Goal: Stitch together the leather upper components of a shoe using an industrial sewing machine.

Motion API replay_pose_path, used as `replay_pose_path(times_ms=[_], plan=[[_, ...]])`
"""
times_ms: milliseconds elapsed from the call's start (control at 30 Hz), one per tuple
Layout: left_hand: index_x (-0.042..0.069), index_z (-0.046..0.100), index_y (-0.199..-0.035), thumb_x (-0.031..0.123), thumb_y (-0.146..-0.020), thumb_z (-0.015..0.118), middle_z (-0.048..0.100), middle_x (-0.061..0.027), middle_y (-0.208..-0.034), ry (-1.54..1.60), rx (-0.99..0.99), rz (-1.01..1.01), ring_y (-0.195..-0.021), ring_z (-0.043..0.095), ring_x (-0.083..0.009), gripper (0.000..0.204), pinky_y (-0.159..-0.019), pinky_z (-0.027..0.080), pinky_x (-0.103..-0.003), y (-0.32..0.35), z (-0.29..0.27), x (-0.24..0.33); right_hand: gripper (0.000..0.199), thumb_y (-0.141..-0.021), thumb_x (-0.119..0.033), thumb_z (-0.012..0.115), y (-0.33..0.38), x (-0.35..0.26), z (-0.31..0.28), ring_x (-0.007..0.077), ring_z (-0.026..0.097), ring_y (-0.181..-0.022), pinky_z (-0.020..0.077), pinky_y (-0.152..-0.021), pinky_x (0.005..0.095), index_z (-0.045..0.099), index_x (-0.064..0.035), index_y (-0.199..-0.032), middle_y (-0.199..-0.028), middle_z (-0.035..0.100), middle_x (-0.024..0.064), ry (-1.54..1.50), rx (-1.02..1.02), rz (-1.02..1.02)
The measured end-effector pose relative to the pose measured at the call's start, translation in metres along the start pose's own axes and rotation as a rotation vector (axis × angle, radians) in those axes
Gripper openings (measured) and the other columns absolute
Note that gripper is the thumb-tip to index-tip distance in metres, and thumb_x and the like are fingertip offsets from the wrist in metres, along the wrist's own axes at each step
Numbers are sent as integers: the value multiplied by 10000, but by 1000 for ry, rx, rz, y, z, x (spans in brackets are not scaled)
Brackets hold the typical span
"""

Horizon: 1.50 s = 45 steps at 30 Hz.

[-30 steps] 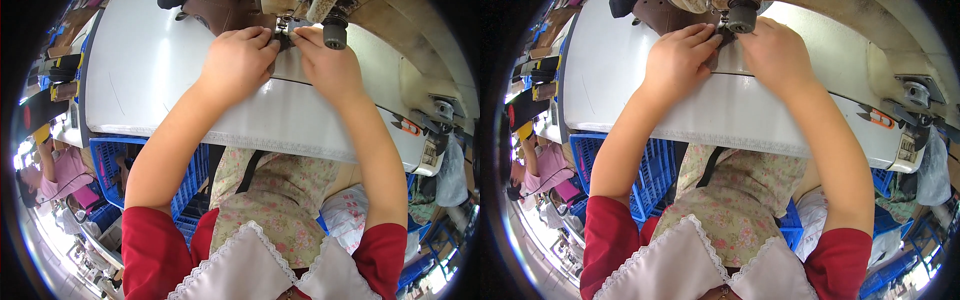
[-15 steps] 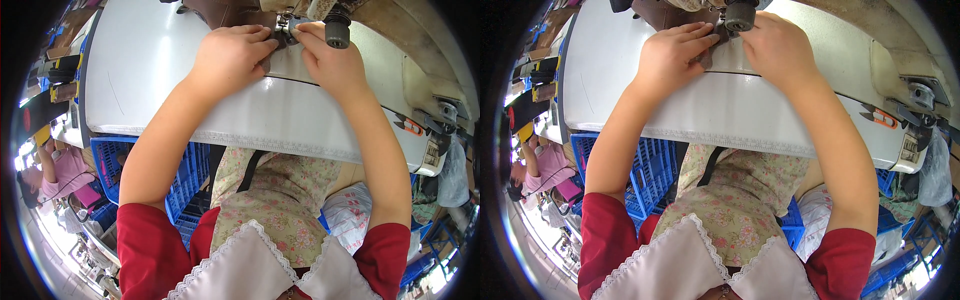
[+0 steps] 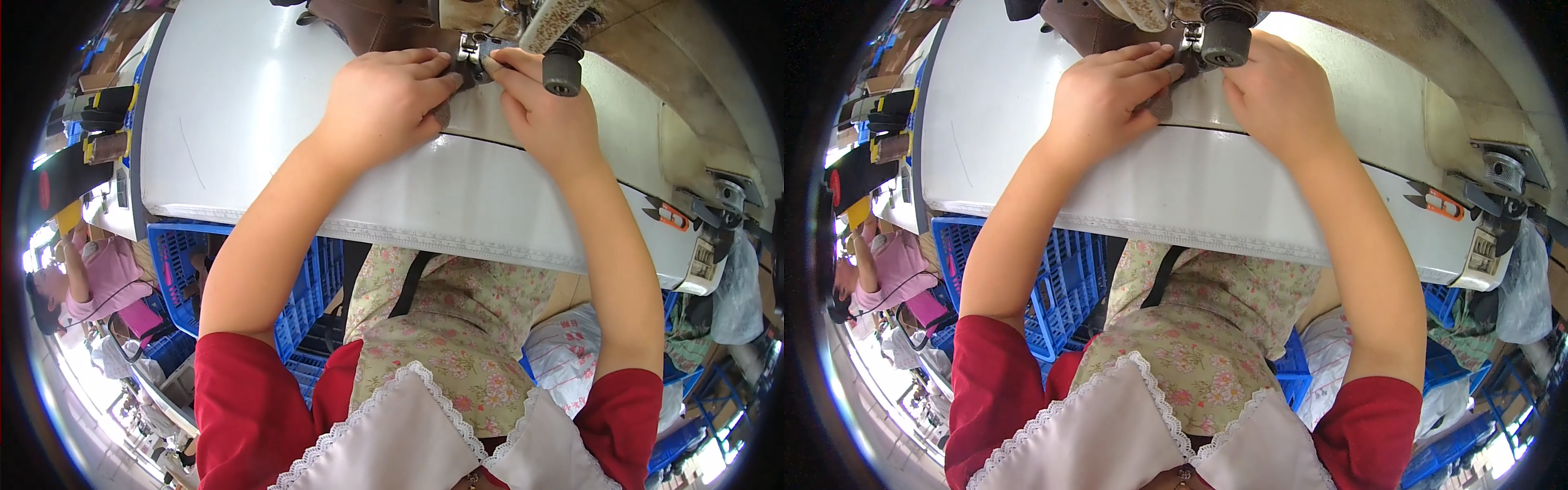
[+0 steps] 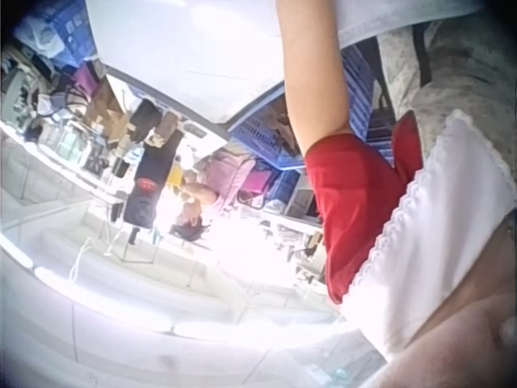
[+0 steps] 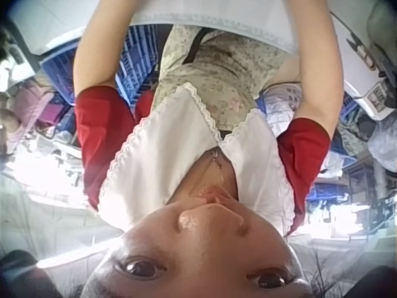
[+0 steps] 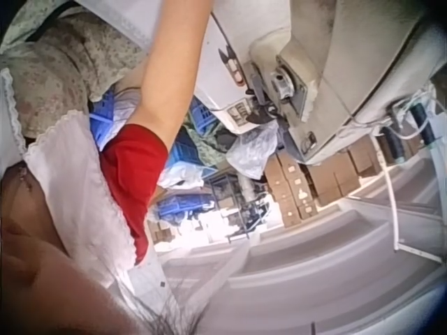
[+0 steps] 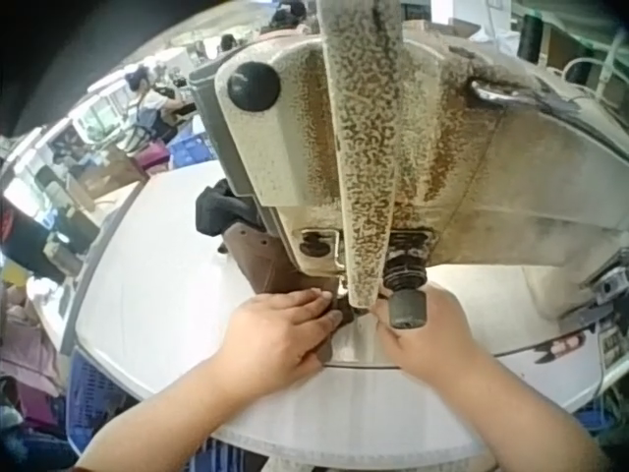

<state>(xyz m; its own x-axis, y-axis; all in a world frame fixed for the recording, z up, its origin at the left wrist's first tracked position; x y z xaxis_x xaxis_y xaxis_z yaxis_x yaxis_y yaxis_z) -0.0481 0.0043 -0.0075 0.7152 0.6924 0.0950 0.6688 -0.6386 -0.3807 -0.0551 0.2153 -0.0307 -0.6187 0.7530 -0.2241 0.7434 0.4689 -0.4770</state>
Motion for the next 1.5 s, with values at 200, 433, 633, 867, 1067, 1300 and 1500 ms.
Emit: replay_pose_path(times_ms=[200,433,633,867,1067,1300,1500], plan=[[102,740,-1086,90,-623,679,713,-91,-1179,8,23,2,-1118,668,-261,467,-890,566,-391,1,1,0,268,-801,-20,653,0,-2,1,239,684,-954,569,-801,350,752,-93,-1040,-1111,705,17,7,30,-4],[102,736,-1092,90,-639,673,702,-93,-1207,34,15,-17,-1149,647,-272,457,-923,549,-401,2,4,1,283,-798,-20,656,1,0,2,232,683,-945,566,-803,351,755,-94,-1053,-1111,708,12,11,16,25],[91,731,-1099,73,-647,656,690,-92,-1238,41,42,-22,-1171,628,-270,458,-933,535,-407,4,5,0,298,-793,-11,652,0,0,3,227,686,-941,567,-796,347,757,-103,-1057,-1117,711,10,18,12,20],[89,732,-1099,56,-636,648,693,-90,-1226,44,59,11,-1165,630,-268,471,-929,533,-407,4,6,-4,297,-798,-6,643,1,1,4,226,692,-953,567,-801,341,756,-96,-1057,-1120,709,8,36,-37,50],[96,725,-1094,40,-659,655,694,-84,-1219,69,69,-7,-1144,637,-267,444,-922,530,-404,3,5,-4,287,-794,-36,657,-2,-4,1,260,679,-968,557,-820,374,743,-99,-1061,-1086,719,39,-33,35,38],[90,708,-988,36,-669,669,696,-71,-1201,153,119,-32,-1117,643,-266,326,-885,527,-410,3,5,-6,260,-789,-63,673,-3,-10,-1,273,684,-923,562,-798,392,740,-100,-1038,-1073,728,55,23,96,0],[86,719,-978,49,-653,676,696,-69,-1204,171,146,12,-1116,644,-266,330,-886,529,-402,0,7,-16,245,-778,-70,665,-1,-12,3,293,679,-898,561,-780,404,736,-84,-1012,-1056,718,67,44,86,51]])
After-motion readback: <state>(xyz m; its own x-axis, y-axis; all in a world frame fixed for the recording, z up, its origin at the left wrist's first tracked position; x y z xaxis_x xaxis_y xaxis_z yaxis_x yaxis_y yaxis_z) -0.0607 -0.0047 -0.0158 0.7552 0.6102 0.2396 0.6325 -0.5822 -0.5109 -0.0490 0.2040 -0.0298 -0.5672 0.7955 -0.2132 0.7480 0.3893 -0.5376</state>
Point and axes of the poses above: each hand's wrist, its own y-axis away from the middle knuckle, its own z-axis out of the palm, x = y × z, the point moved 2 cm from there along -y, towards the middle knuckle
